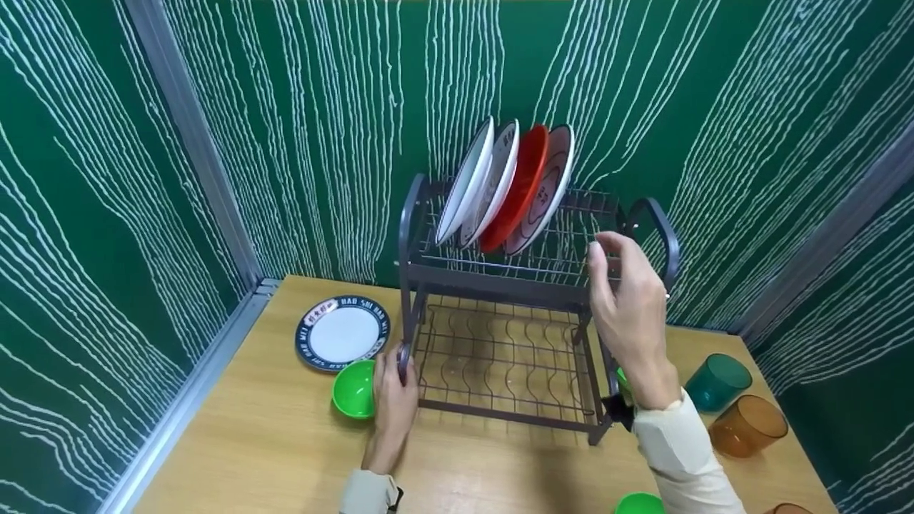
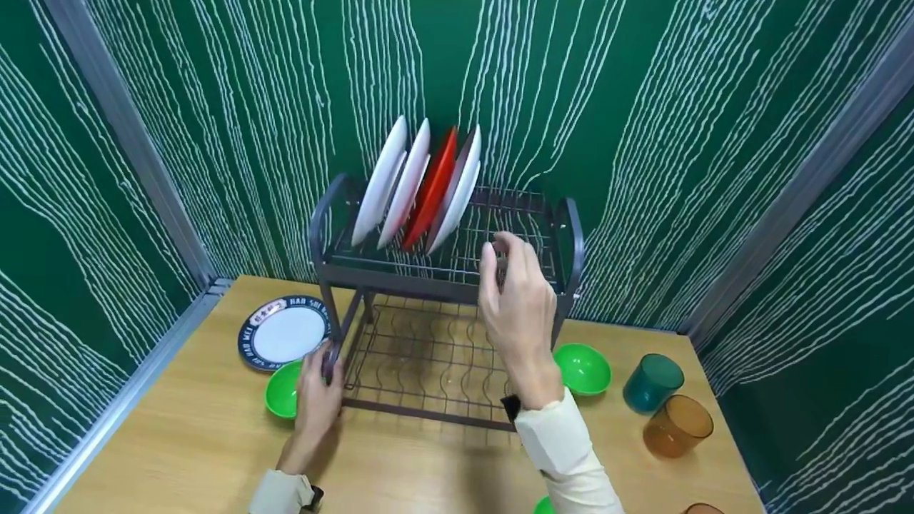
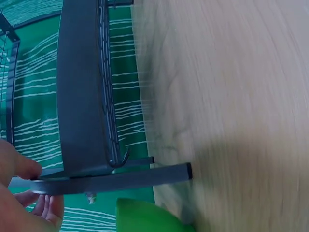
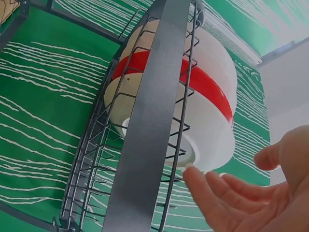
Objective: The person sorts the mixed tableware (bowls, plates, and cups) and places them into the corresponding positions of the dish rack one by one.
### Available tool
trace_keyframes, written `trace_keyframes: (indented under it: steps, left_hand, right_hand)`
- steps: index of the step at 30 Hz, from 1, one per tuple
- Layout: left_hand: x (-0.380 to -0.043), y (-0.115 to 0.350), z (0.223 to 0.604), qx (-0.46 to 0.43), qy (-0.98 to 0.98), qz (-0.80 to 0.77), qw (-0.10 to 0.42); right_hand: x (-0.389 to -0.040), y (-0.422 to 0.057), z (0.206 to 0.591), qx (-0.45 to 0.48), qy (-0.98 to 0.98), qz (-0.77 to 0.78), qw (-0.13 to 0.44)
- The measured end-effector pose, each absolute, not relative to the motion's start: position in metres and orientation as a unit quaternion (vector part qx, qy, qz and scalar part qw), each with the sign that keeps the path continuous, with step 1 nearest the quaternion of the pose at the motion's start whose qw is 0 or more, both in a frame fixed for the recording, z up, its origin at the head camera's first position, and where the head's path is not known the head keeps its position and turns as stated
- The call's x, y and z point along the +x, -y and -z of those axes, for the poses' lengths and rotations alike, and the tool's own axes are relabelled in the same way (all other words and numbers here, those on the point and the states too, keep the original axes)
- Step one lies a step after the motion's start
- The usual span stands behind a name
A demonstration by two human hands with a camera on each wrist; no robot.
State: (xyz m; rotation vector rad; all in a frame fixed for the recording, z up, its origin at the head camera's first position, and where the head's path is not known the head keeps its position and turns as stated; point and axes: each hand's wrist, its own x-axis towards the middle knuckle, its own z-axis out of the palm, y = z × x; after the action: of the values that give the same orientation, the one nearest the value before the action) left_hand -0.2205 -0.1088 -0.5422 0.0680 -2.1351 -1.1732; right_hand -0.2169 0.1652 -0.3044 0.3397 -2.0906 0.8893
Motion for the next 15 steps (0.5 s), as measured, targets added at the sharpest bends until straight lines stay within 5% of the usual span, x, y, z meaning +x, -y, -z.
trace_keyframes:
  steps: [15]
  left_hand:
    - [-0.22,0.137,0.538,0.013,0.806,0.462,0.369]
  right_hand:
    - [-0.186,-0.178,0.343,0.163,0.796,-0.397,0.427]
